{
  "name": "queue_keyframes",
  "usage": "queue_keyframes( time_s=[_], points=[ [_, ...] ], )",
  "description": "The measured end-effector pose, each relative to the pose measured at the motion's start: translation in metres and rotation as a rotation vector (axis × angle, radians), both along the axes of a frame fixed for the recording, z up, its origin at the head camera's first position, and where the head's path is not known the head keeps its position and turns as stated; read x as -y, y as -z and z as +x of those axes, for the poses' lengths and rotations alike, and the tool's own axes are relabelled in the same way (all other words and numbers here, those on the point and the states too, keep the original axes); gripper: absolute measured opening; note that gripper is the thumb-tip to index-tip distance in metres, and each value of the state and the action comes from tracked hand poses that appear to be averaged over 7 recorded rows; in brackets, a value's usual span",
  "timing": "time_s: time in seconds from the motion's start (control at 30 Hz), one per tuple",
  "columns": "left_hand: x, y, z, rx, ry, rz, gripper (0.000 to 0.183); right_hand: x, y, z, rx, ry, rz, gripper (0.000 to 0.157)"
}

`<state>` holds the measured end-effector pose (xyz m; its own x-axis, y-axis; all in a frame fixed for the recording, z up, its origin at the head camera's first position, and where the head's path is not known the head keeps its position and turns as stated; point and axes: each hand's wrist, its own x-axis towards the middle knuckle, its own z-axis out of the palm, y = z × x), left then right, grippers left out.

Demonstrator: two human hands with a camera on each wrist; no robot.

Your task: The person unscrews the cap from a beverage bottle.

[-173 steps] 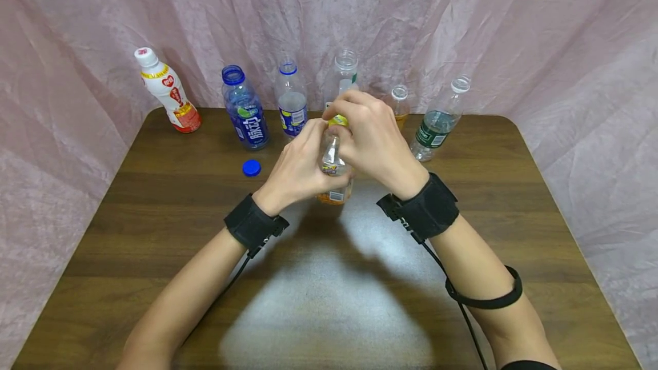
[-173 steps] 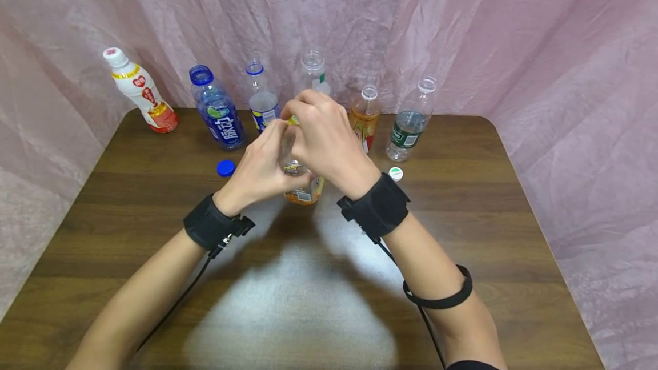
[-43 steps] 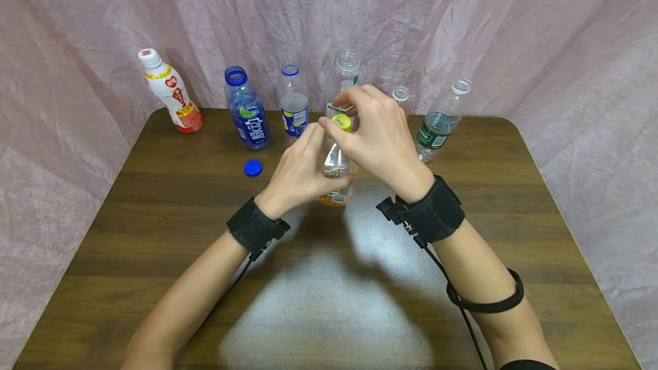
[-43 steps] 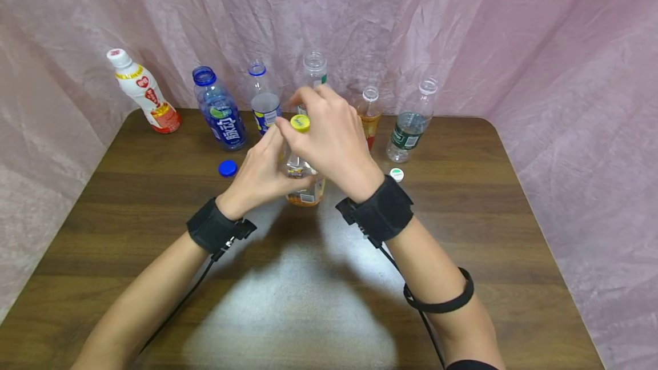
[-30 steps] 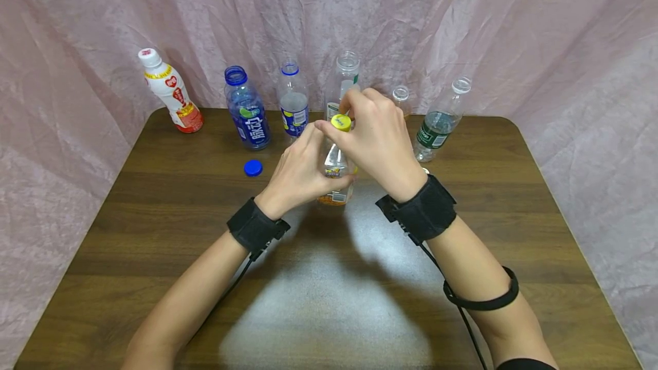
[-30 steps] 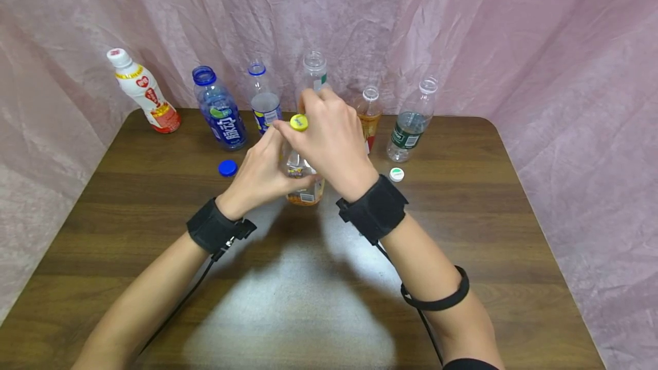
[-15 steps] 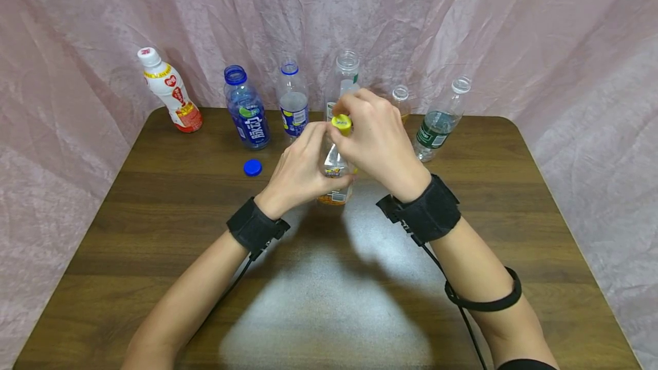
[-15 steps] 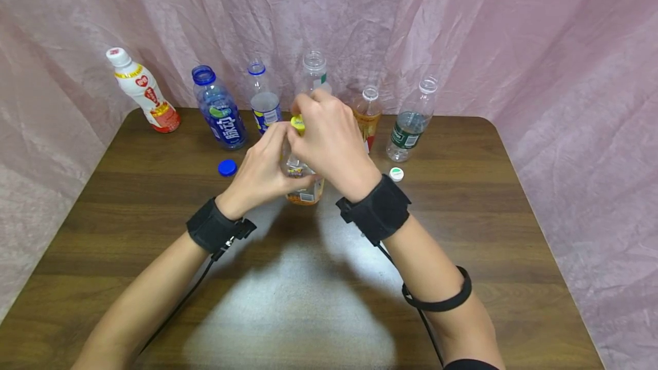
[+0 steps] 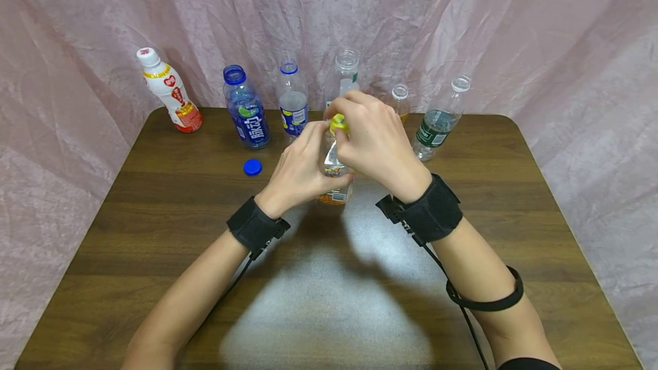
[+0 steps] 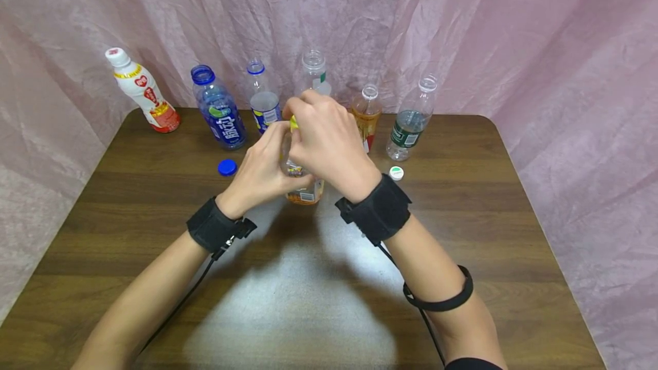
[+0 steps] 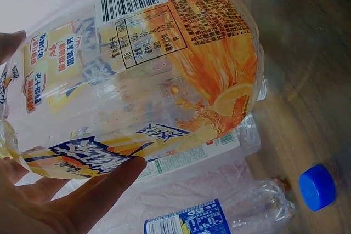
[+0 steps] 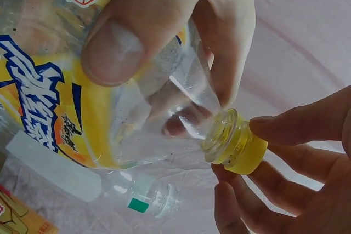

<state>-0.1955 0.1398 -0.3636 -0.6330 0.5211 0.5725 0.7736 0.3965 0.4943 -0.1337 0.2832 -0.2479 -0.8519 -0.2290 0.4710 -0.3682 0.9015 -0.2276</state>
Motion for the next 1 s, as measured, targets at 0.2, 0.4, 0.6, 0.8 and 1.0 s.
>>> queue_keyframes(
  time_s=[0.2, 0.4, 0.6, 0.8, 1.0],
  points=[
    [-0.004, 0.005, -0.001, 0.044, 0.012, -0.002, 0.088, -0.005, -0.004, 0.002, -0.027, 0.027, -0.005, 0.021],
    [-0.011, 0.013, -0.002, 0.105, 0.033, -0.003, 0.090, -0.009, -0.005, 0.004, -0.026, 0.052, -0.020, 0.020],
    [-0.015, 0.019, -0.003, 0.134, 0.030, -0.019, 0.090, -0.010, -0.003, 0.006, -0.011, 0.059, -0.026, 0.021],
    [-0.015, 0.020, -0.001, 0.139, 0.045, -0.010, 0.092, -0.015, -0.004, 0.008, -0.006, 0.089, -0.038, 0.020],
    [-0.016, 0.022, 0.001, 0.109, 0.053, -0.024, 0.095, -0.018, -0.002, 0.011, -0.008, 0.089, -0.045, 0.020]
  ],
)
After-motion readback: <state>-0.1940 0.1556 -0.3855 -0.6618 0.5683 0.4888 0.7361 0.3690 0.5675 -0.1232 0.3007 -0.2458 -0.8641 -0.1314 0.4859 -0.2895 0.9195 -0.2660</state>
